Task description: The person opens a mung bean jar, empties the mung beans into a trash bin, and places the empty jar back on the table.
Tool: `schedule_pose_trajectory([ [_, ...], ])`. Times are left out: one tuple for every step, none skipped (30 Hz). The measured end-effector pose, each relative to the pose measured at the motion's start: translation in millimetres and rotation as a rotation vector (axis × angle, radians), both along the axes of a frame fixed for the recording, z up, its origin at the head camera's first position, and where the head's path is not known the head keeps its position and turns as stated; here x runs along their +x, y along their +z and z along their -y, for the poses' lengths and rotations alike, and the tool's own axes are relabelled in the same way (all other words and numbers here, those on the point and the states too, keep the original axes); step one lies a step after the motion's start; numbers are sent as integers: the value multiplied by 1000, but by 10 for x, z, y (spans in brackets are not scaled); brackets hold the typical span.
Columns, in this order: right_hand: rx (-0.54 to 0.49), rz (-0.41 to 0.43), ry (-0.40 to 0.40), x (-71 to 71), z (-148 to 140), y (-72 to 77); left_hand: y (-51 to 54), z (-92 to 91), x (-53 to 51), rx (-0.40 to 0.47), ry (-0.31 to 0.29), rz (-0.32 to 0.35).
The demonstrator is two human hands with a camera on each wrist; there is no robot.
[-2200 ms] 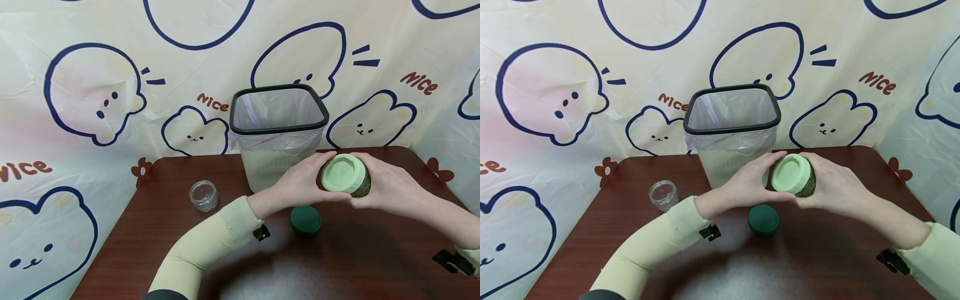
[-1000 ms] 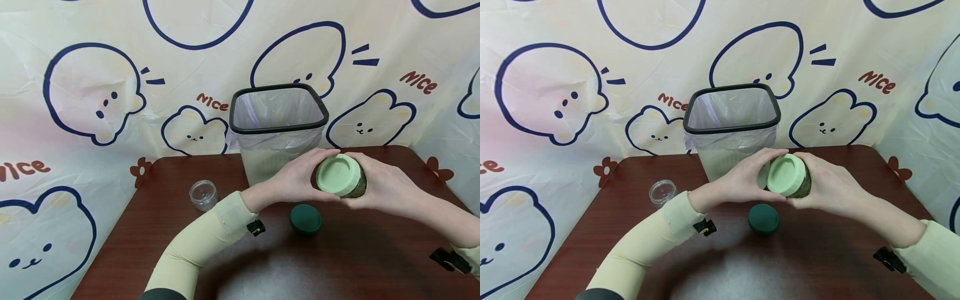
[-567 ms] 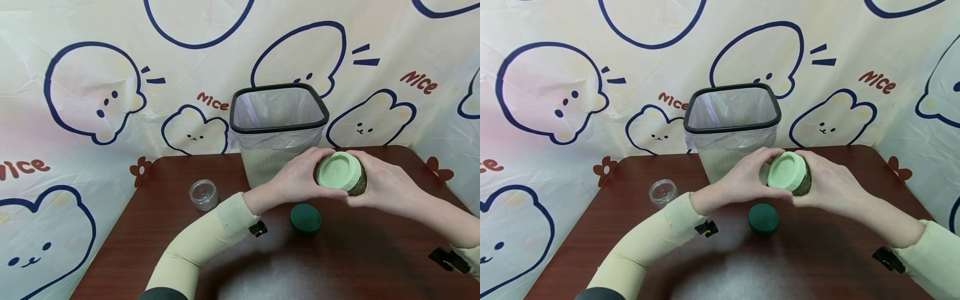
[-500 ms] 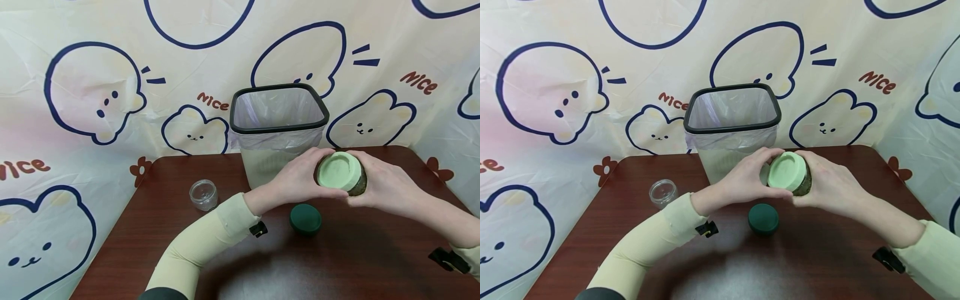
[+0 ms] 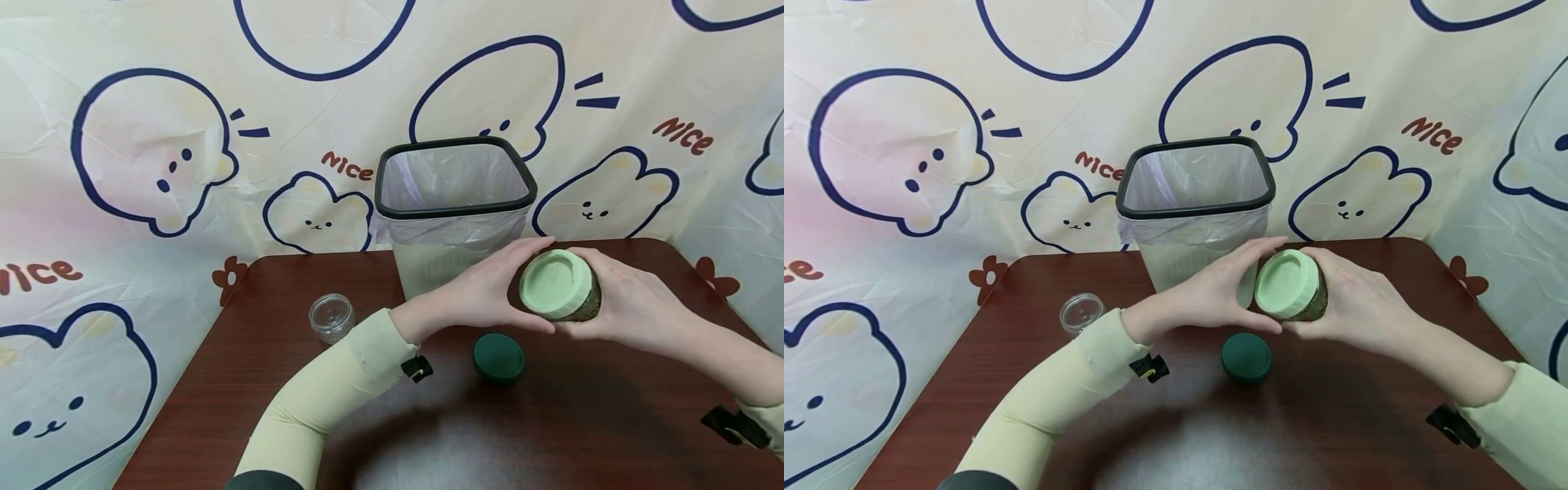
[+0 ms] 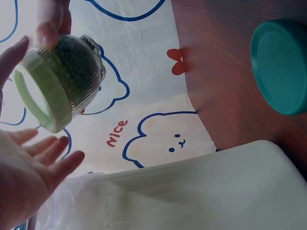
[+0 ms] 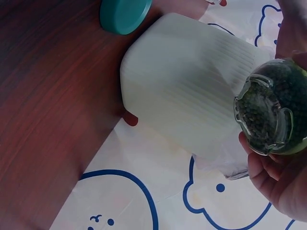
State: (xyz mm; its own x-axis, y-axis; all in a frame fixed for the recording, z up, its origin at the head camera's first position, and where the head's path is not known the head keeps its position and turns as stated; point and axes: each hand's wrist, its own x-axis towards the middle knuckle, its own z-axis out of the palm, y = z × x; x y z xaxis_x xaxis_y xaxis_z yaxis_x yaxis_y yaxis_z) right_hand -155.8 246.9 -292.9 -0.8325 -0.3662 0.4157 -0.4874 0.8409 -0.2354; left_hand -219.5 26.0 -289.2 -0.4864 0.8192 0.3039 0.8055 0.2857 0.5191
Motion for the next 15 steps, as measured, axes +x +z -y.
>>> schedule_pose_trajectory([
  [-3, -7, 6, 0, 1, -3, 2, 3, -11, 2, -30, 1],
  [-5, -12, 10, 0, 2, -6, 3, 5, -19, 5, -57, 7],
  [-5, -17, 14, 2, 4, -9, 4, 6, -24, 9, -80, 11],
  [-4, -20, 18, 3, 5, -13, 5, 5, -27, 12, -97, 15],
  [-3, -22, 22, 4, 7, -15, 5, 4, -28, 13, -108, 18],
  [-2, -23, 24, 5, 10, -16, 7, 4, -27, 16, -116, 20],
  [-1, -21, 23, 6, 11, -17, 9, 2, -25, 18, -121, 21],
  [1, -20, 21, 7, 13, -18, 11, 2, -23, 20, -123, 20],
  [2, -20, 21, 7, 14, -18, 12, 1, -22, 21, -123, 13],
  [4, -19, 19, 8, 16, -16, 14, 1, -21, 20, -120, 7],
  [6, -16, 18, 5, 13, -18, 14, 1, -21, 20, -116, 1],
  [8, -17, 20, 3, 13, -17, 14, 1, -21, 21, -111, -6],
  [9, -17, 21, 1, 12, -16, 12, 1, -22, 22, -106, -14],
  [10, -19, 24, -1, 12, -15, 10, 2, -22, 21, -101, -19],
  [11, -20, 26, -2, 11, -14, 7, 2, -23, 23, -95, -26],
])
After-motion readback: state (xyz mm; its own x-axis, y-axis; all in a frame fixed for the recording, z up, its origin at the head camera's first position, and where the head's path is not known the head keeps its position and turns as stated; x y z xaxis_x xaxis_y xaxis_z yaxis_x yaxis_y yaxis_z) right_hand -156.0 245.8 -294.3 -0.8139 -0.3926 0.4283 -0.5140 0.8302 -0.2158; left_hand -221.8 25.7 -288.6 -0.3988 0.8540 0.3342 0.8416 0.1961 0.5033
